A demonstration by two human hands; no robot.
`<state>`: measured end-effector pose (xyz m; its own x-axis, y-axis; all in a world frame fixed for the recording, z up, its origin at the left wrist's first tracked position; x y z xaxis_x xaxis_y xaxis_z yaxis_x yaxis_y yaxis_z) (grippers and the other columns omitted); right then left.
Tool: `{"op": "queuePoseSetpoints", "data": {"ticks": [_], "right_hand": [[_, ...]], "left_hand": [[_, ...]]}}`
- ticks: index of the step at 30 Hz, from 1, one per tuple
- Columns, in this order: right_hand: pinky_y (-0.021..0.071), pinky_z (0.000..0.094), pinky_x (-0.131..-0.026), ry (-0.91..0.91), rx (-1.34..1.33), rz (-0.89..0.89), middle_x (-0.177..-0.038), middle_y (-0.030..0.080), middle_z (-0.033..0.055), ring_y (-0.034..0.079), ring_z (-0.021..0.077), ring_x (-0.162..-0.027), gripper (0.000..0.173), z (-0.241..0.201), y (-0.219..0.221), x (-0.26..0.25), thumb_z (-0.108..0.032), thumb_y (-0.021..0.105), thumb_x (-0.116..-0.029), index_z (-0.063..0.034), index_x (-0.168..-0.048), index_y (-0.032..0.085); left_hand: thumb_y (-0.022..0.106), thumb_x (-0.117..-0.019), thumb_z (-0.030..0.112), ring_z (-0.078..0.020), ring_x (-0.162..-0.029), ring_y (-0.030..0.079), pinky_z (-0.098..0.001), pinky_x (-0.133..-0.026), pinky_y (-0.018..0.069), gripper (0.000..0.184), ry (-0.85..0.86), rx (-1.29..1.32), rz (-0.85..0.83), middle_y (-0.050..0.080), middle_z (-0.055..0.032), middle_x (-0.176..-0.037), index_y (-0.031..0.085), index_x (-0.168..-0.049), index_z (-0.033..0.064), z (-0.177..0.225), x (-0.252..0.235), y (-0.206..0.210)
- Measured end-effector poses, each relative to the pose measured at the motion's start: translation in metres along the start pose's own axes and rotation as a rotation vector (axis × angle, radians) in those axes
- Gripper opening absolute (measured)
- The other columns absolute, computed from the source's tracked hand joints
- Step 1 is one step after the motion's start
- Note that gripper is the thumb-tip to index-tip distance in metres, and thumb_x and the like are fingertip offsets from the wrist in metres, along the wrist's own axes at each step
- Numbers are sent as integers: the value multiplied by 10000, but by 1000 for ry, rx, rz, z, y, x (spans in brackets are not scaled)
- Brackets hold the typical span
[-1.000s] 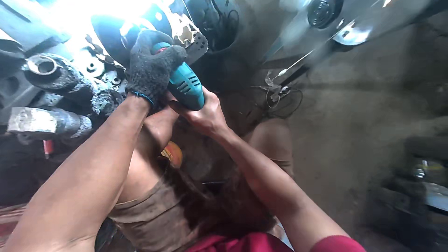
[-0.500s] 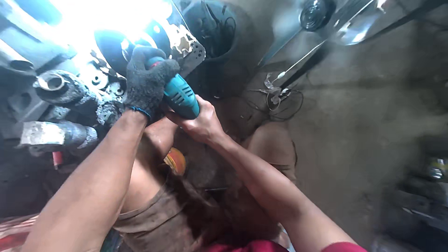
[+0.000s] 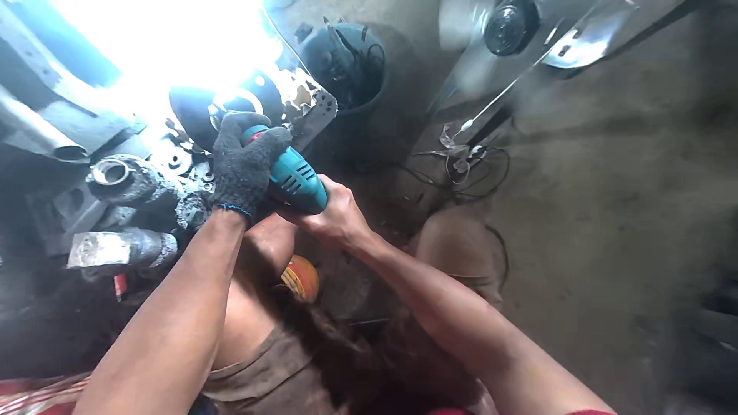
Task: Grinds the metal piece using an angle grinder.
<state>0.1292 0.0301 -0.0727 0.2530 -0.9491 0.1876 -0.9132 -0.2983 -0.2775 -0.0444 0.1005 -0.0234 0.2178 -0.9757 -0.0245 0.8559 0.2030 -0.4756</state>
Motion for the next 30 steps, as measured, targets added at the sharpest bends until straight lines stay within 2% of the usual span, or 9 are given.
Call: {"op": "queuePoseSetpoints", "data": {"ticks": [1, 4, 9, 11, 14, 21, 25, 30], "right_hand": [[620, 432, -717, -1, 5, -3, -898, 731, -11, 714, 118, -815, 546, -1, 0, -2, -489, 869, -752, -180, -1157, 672], [621, 428, -722, -15, 15, 12, -897, 734, -13, 718, 113, -818, 555, -2, -2, -4, -502, 862, -752, -171, -1156, 675], [623, 441, -707, -4, 19, 18, -899, 735, -7, 720, 126, -817, 575, 2, -5, -3, -502, 861, -752, -181, -1189, 669], [616, 456, -679, -12, 9, 31, -891, 725, 19, 717, 149, -800, 577, 1, -7, 0, -487, 865, -765, -164, -1195, 656], [623, 441, -718, -3, 26, 34, -905, 735, -7, 721, 127, -825, 580, 2, -8, -3, -515, 859, -752, -172, -1179, 668], [623, 443, -716, -25, 12, 16, -900, 736, -2, 723, 128, -821, 560, 2, -5, -4, -471, 869, -750, -165, -1175, 669], [618, 446, -705, -13, 7, 6, -891, 732, 7, 720, 138, -809, 560, -1, -4, -4, -482, 869, -751, -157, -1160, 668], [618, 448, -704, -5, 5, -13, -897, 731, -2, 719, 132, -815, 558, 1, -3, -4, -480, 864, -754, -172, -1173, 664]], "left_hand": [[778, -857, 392, -116, -901, 700, -371, -786, 612, 421, -30, -9, -6, 707, -2, -1031, 646, -1199, 185, 8, 5, 1], [773, -850, 366, -112, -905, 693, -365, -788, 607, 421, -53, -2, -10, 698, 0, -1042, 636, -1203, 182, 17, 9, 3], [804, -839, 452, -130, -939, 709, -385, -810, 621, 451, 77, 17, -6, 718, 10, -1042, 663, -1192, 209, -3, -10, 6], [806, -838, 444, -130, -934, 711, -386, -812, 621, 441, 73, 23, -19, 721, 10, -1034, 664, -1184, 209, -4, -13, 9], [805, -839, 432, -132, -920, 714, -384, -802, 625, 432, 59, 32, -23, 722, 10, -1017, 663, -1181, 208, -3, -13, 11], [804, -841, 446, -130, -979, 699, -383, -845, 611, 441, 80, 9, -5, 711, 8, -1072, 668, -1182, 202, 0, -9, 7], [769, -845, 391, -102, -983, 670, -355, -846, 588, 421, -11, -39, -7, 676, 1, -1108, 648, -1190, 182, 20, 6, 4], [779, -868, 397, -136, -939, 704, -377, -798, 619, 413, 69, 6, -11, 707, -18, -1067, 654, -1192, 173, 12, 1, 5]]}}
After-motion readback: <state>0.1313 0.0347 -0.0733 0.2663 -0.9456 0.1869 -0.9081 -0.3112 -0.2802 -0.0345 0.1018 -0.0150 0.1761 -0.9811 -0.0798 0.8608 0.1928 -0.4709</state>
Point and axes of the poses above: each hand's wrist, its own x-axis away from the middle knuckle, its own y-axis out of the palm, z = x × y, the point moved 10 cm from there along -x, towards the middle knuckle
